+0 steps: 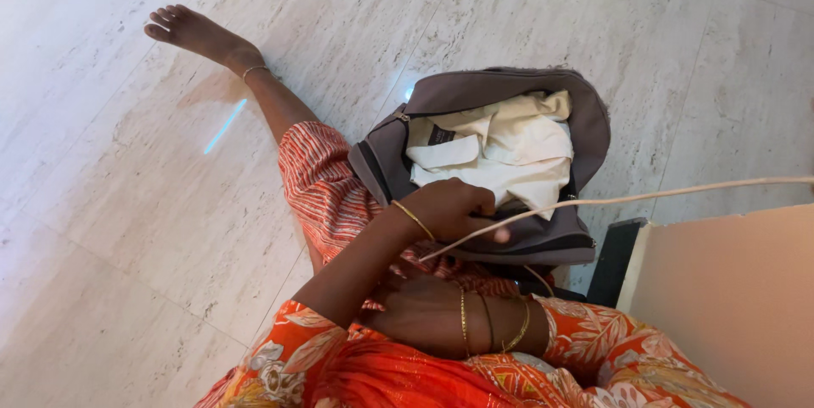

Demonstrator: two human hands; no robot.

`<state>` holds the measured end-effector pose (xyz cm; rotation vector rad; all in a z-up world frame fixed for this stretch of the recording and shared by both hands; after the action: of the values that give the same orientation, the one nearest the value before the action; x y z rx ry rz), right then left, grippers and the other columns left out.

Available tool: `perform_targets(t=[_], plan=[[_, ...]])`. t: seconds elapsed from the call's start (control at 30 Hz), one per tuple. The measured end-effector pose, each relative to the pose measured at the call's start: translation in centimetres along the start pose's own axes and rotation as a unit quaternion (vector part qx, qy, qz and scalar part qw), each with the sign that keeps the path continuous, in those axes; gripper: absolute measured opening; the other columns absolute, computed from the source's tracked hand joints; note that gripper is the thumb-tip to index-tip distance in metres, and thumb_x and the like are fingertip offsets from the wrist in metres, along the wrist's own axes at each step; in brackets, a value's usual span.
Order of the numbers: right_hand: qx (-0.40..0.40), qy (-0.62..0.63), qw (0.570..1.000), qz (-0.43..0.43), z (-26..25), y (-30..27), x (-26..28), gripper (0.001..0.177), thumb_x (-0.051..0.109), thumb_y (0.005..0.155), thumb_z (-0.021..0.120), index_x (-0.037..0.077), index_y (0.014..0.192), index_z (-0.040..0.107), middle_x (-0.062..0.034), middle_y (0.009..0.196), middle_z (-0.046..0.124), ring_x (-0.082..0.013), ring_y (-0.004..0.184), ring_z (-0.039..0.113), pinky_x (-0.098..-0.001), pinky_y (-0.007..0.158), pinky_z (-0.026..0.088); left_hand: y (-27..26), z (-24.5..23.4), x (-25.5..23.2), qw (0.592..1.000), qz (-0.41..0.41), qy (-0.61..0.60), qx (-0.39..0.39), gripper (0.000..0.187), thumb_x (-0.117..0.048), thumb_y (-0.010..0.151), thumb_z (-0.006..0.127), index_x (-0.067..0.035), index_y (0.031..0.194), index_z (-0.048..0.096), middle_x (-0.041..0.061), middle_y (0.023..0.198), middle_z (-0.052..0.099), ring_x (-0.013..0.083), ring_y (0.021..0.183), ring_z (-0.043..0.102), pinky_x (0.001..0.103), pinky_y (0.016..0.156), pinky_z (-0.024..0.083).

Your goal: The person sits on a tiled floor and folds a white shirt by hand, smoothing the fabric and folding the sleeves and body into a compact shape. After folding the shirt, the person places it into a brown bag. The person then picks up a pair of dark trousers, lays them flat, and begins folding them.

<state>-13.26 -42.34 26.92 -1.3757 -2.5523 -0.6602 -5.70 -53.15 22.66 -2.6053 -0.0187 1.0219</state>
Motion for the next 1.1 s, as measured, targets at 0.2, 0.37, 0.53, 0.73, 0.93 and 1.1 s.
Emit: perform_targets(t=[0.2,0.37,0.53,0.73,0.93,1.1], plan=[[0.004,0.006,1.0,-0.021,3.8,0.3,-0.1,0.057,0.033,0.09,0.064,0.006,0.139,0.055,-0.0204,0.142,0.056,-0.0392,0.134,0.052,-0.0514,0.111,0.036,0.9,-0.7,-5.5,0.941,0.132,0.25,-0.184,0.033,-0.048,0.094,0.067,-0.014,0.092,0.069,0.01,0.084,0.073,0.0303,0.085,0.072,0.046,0.081,0.054],[0.01,0.045,0.999,0.004,5.7,0.2,-2.7,0.052,0.03,0.094,0.061,0.005,0.138,0.056,-0.02,0.14,0.059,-0.0362,0.132,0.054,-0.049,0.11,0.039,-1.0,-4.4,-1.3,0.937,0.002,0.318,-0.148,0.042,-0.058,0.074,0.072,-0.017,0.085,0.072,0.003,0.081,0.073,0.0258,0.096,0.067,0.047,0.081,0.046],[0.0,0.16,0.986,0.043,8.4,1.4,-3.6,0.047,0.028,0.097,0.058,0.004,0.138,0.057,-0.0196,0.138,0.061,-0.0333,0.13,0.057,-0.0466,0.109,0.042,-6.4,-5.1,-2.0,0.886,0.056,0.287,-0.361,0.029,-0.045,0.081,0.075,-0.017,0.083,0.07,0.001,0.098,0.069,0.0214,0.103,0.066,0.042,0.09,0.048],[0.088,0.337,0.937,-0.025,13.1,5.8,-1.5,0.041,0.026,0.099,0.057,0.004,0.133,0.062,-0.0181,0.131,0.067,-0.0295,0.126,0.061,-0.0437,0.109,0.046,-19.9,-2.8,3.8,0.835,-0.027,0.054,-0.548,0.015,-0.027,0.093,0.073,-0.015,0.099,0.068,0.004,0.106,0.069,0.0261,0.099,0.066,0.041,0.088,0.048],[0.26,0.507,0.818,-0.07,18.8,11.0,4.3,0.04,0.028,0.099,0.064,0.001,0.13,0.064,-0.0134,0.121,0.069,-0.0213,0.109,0.07,-0.0348,0.095,0.056,-36.1,6.9,7.7,0.722,-0.265,0.007,-0.639,0.012,-0.023,0.093,0.076,-0.013,0.098,0.07,0.005,0.1,0.071,0.0268,0.091,0.068,0.043,0.08,0.051],[0.376,0.503,0.773,-0.088,27.3,11.7,6.4,0.039,0.03,0.1,0.064,0.003,0.128,0.066,-0.0087,0.118,0.071,-0.0168,0.11,0.066,-0.0321,0.094,0.055,-48.9,20.1,5.3,0.573,-0.478,0.112,-0.656,0.013,-0.02,0.086,0.077,-0.014,0.096,0.071,0.005,0.106,0.072,0.0279,0.1,0.068,0.043,0.087,0.052]])
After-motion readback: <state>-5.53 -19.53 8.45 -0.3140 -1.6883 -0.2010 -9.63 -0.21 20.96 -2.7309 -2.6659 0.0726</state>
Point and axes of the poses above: each hand's wrist, its own y-axis towards the middle knuckle, its own z-axis out of the palm, x = y × z, the point moved 6 cm from there along y, towards the middle knuckle
